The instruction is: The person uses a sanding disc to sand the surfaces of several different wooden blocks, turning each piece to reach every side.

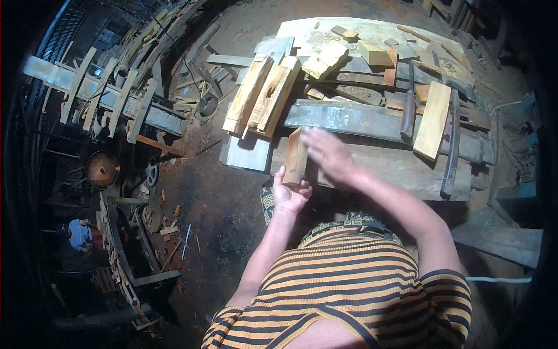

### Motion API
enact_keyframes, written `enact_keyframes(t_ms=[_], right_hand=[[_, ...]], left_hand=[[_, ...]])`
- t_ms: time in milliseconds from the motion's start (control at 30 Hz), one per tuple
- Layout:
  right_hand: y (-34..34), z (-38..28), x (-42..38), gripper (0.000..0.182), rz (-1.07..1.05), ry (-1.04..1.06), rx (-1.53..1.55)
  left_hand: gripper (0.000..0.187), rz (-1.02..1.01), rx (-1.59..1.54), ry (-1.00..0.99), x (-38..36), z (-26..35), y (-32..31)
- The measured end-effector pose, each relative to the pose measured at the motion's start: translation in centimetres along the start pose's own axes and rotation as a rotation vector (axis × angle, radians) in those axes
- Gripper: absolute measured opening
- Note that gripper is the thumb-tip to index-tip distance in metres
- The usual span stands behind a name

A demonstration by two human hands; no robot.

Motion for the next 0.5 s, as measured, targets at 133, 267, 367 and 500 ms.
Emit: enact_keyframes(t_ms=[133,267,367,500], right_hand=[[-2.0,-7.7,-4.4,0.042,-0.099,0.325,-0.085],[-3.0,-7.0,-3.8,0.042,-0.101,0.474,-0.116],[-1.7,-1.7,1.3,0.040,-0.004,0.230,-0.164],[-1.4,0.1,3.0,0.041,-0.005,0.061,-0.176]], left_hand=[[0.038,0.158,-0.039,-0.160,-1.5,0.2,-2.3],[0.034,0.024,0.028,-0.099,-0.2,0.5,-1.0],[0.034,-0.054,-0.032,-0.018,0.3,0.4,-0.1],[0.035,-0.004,-0.038,-0.011,0.0,0.1,-0.4]])
Point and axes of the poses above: each hand's wrist, its own x-axis towards the middle knuckle, its own y-axis out of the back of the hand, z = x × y, the point moved 8 cm from there along x, towards the middle knuckle, and after that the axes turned 1 degree about -z, right-handed, at the moved point
